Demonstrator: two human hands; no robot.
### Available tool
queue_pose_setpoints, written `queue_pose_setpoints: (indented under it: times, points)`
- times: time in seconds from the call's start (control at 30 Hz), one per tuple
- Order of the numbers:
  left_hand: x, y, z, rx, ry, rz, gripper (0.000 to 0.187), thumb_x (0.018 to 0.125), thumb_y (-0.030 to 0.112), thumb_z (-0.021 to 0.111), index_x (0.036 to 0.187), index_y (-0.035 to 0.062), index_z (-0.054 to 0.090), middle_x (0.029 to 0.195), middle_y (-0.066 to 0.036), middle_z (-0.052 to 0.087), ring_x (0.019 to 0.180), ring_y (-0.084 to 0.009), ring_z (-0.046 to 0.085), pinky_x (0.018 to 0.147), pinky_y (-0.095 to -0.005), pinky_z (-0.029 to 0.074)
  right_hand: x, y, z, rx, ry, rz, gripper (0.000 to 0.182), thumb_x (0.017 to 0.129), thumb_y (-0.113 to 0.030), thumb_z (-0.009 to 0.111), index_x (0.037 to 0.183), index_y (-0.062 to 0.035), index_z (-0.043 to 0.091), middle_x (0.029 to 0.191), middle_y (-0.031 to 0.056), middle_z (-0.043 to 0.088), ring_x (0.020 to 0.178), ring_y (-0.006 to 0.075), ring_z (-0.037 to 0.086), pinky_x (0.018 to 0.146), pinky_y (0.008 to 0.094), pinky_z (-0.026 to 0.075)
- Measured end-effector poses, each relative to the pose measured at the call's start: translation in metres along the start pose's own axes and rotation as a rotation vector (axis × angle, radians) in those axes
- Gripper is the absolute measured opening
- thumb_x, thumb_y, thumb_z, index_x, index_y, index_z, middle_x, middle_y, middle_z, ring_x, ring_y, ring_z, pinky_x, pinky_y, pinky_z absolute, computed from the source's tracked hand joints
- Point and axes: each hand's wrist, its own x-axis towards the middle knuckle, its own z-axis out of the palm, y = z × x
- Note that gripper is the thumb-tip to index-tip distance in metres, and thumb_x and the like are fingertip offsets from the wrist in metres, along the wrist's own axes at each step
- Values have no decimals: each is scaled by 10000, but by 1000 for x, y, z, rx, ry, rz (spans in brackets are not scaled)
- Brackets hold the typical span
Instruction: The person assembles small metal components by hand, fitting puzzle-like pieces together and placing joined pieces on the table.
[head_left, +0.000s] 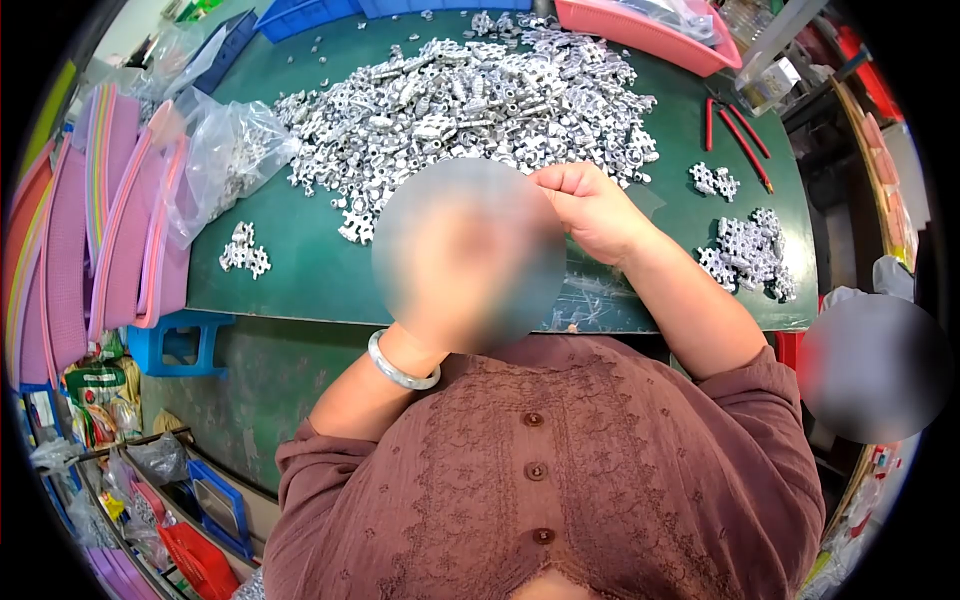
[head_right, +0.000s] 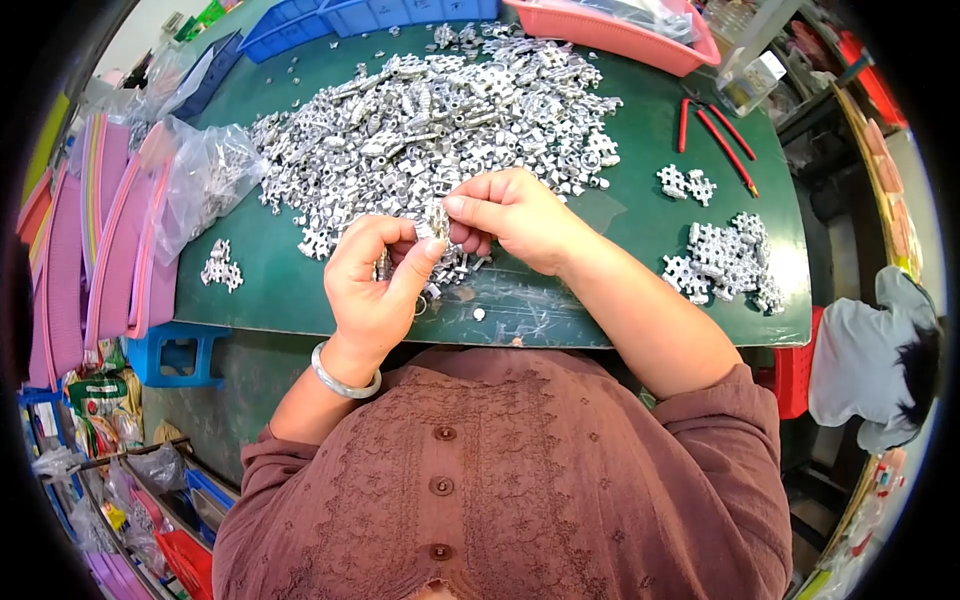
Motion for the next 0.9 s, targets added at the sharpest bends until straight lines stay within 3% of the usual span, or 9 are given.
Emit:
queue_pose_setpoints:
  times: [0.6,0.8,0.9]
  points:
    - [2,-2,1,-1,16,-60,111,716,21,651,777,-23,569,711,-39,529,603,-87,467,546,-203,383,1,1,-3,66,-35,35,170,850,-176,518,783,-31,576,655,22,567,575,91,526,515,212,420]
    - [5,-7,-1,-137,78,-100,116,762,14,593,871,-26,596,773,-49,541,633,-101,477,579,-208,387,0,-4,-4,246,-84,18,121,853,-157,517,849,-45,563,710,37,583,610,113,545,570,236,446]
    - [0,-21,-4,-164,57,-159,142,799,33,563,930,-8,599,804,-32,532,591,-63,460,514,-172,365,-2,-7,-3,282,-111,14,107,851,-140,517,862,-44,561,728,44,590,622,120,554,587,245,457]
